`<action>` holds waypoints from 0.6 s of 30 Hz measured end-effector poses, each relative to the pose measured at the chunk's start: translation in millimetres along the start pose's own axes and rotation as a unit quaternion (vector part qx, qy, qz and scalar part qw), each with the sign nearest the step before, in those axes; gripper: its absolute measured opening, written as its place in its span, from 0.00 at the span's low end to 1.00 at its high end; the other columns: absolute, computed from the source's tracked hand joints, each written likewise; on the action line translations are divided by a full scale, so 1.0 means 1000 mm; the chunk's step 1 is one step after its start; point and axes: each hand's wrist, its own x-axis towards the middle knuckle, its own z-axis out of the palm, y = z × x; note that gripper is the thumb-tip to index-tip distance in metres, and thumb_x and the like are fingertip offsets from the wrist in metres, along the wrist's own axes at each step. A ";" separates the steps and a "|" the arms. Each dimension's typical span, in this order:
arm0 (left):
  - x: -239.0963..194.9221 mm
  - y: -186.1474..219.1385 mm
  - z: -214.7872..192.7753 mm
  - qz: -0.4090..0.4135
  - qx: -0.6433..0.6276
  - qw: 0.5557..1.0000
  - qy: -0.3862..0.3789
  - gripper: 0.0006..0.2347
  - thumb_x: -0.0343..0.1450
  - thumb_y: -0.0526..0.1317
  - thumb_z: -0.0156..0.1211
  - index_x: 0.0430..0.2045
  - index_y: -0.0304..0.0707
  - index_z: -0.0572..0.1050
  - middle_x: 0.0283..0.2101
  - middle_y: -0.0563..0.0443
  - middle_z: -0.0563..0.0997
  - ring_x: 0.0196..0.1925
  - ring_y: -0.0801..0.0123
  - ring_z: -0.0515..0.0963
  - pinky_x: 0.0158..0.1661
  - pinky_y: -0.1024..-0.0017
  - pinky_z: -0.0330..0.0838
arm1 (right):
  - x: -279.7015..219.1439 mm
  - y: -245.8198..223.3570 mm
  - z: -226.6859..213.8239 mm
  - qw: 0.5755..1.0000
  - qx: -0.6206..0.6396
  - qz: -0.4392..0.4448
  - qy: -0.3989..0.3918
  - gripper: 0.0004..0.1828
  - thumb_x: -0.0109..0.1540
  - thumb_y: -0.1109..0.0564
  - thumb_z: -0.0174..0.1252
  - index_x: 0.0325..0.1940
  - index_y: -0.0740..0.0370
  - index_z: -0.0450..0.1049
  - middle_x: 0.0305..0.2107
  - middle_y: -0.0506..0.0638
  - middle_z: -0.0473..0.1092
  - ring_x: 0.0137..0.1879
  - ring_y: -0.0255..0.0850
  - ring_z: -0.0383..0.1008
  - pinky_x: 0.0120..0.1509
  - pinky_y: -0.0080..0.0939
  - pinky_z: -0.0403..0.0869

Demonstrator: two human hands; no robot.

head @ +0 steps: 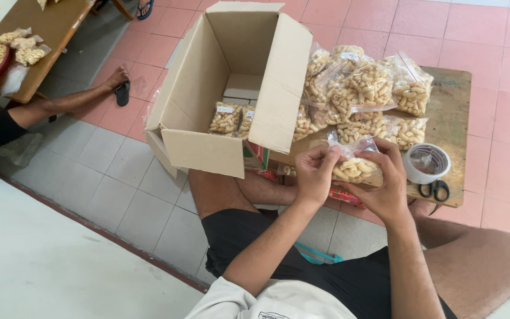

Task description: The person sits on the floor and packs small plastic bags of snacks into a cardboard box. They pick up bags from a pile on a wooden table, arrange them, and place them inside the box.

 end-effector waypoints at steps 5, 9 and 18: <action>0.002 0.002 0.002 0.073 0.036 0.996 0.026 0.04 0.75 0.37 0.67 0.30 0.39 0.83 0.38 0.52 0.79 0.43 0.75 0.77 0.47 0.73 0.75 | 0.006 -0.010 0.004 0.999 0.018 -0.048 0.011 0.34 0.49 0.58 0.84 0.54 0.63 0.75 0.68 0.67 0.60 0.71 0.66 0.70 0.73 0.63 0.70; -0.001 0.025 0.007 0.079 0.065 0.995 -0.015 0.34 0.73 0.28 0.55 0.77 0.39 0.50 0.74 0.33 0.50 0.55 0.66 0.73 0.41 0.79 0.83 | 0.006 -0.008 0.002 0.997 0.054 -0.059 -0.014 0.32 0.48 0.59 0.85 0.50 0.67 0.74 0.51 0.64 0.76 0.60 0.65 0.80 0.68 0.61 0.74; 0.008 0.026 -0.010 0.170 0.138 0.951 -0.218 0.17 0.79 0.32 0.48 0.53 0.55 0.84 0.50 0.64 0.87 0.58 0.71 0.84 0.66 0.68 0.74 | -0.018 0.039 0.002 0.992 0.102 -0.058 0.041 0.37 0.48 0.62 0.84 0.54 0.73 0.72 0.46 0.72 0.78 0.49 0.61 0.82 0.58 0.55 0.77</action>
